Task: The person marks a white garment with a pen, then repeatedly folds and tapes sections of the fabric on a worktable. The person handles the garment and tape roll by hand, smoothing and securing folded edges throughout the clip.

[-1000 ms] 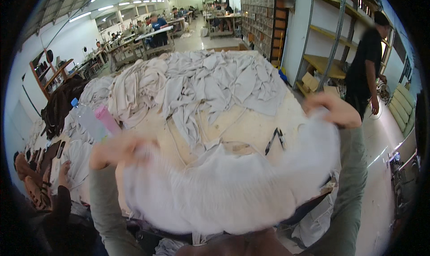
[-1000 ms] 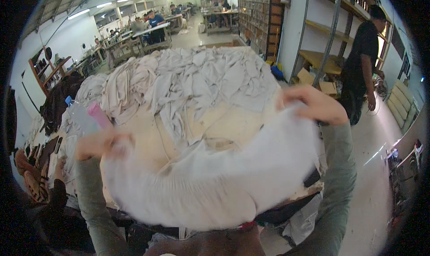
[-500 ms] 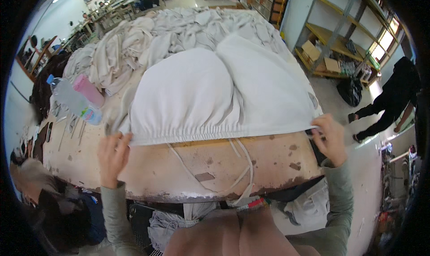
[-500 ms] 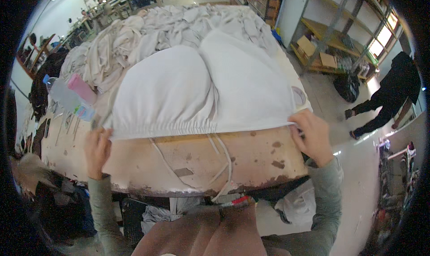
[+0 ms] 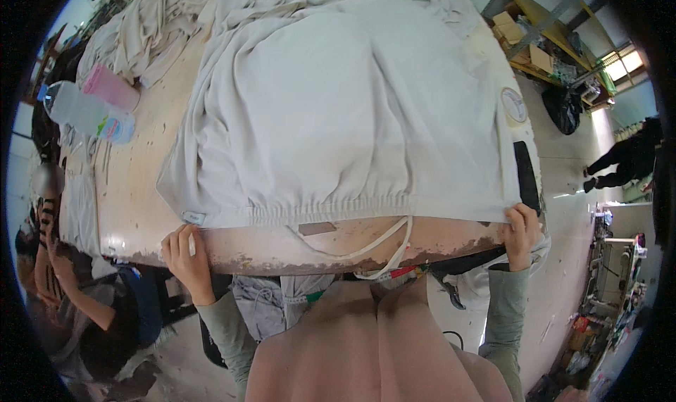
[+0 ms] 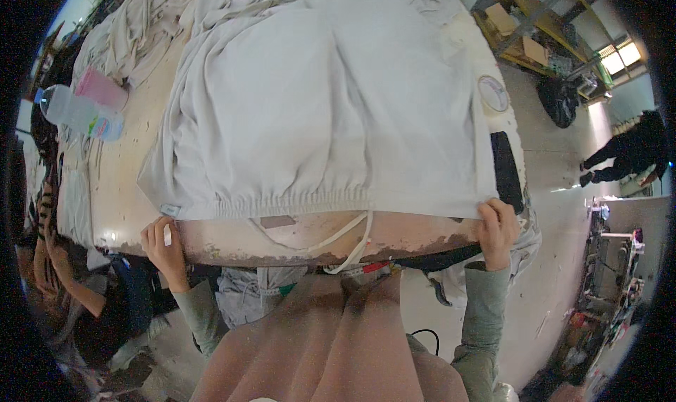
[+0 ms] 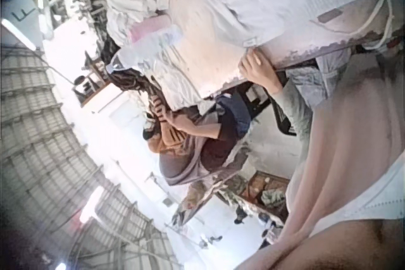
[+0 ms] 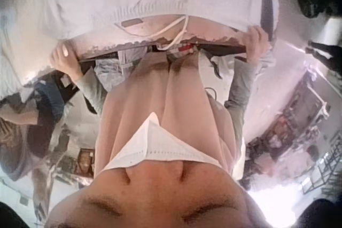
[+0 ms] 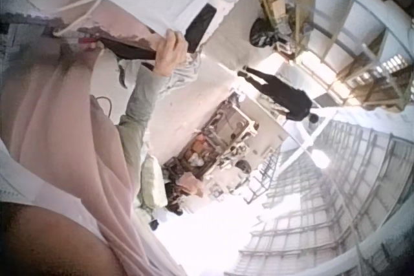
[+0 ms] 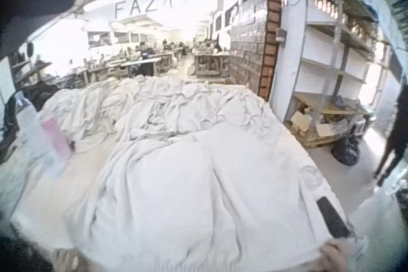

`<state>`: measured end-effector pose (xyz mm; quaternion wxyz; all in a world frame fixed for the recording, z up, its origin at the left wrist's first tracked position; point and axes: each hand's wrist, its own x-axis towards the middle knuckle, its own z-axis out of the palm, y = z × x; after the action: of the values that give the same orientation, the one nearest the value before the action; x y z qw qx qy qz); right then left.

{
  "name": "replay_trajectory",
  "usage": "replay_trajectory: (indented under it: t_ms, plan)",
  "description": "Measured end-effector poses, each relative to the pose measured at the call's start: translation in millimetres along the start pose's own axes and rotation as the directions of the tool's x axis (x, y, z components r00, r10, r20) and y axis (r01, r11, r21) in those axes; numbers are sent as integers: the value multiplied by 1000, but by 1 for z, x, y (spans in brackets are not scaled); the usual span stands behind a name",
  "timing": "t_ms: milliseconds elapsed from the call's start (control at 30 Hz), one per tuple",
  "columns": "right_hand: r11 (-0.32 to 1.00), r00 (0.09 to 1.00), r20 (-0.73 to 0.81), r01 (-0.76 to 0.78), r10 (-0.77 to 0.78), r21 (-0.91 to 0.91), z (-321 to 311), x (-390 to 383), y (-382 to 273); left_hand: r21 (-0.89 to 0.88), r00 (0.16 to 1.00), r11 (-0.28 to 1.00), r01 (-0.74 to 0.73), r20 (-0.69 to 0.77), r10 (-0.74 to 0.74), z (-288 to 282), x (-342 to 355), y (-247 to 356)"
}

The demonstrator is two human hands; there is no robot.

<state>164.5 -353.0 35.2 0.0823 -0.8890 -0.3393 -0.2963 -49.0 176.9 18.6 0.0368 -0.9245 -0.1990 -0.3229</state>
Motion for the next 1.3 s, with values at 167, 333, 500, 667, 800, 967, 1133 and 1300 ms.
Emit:
replay_trajectory:
  t_ms: [167, 333, 500, 667, 800, 967, 1133, 1300]
  plan:
    - [999, 998, 24, -51, 52, -7, -3, -10, 8, -171, 992, 983, 68, 118, -48, -4, -4, 3]
    - [997, 996, 37, -75, 75, -10, 7, -17, 12, -383, 956, 877, 290, 75, -283, -4, 4, 0]
    - [995, 994, 39, -100, 100, -15, 12, -24, 17, -97, 994, 991, 96, 51, -92, 1, 16, -10]
    - [983, 978, -120, -178, 171, -51, 7, -29, 35, 62, 965, 998, -15, -262, 31, 3, 10, -10]
    - [947, 961, -235, -205, 146, -249, -2, -29, 55, 127, 938, 992, 25, -347, 21, -4, -4, 0]
    - [929, 939, -294, -258, 177, -266, -9, -37, 73, 176, 883, 984, 32, -467, 55, -16, -15, 5]
    - [905, 937, -280, -294, 209, -308, -9, -62, 97, 282, 854, 952, 122, -518, 45, -18, -22, -7]
    - [947, 938, -278, -263, 206, -185, -17, -90, 126, 358, 835, 885, 297, -548, -59, -19, -29, -40]
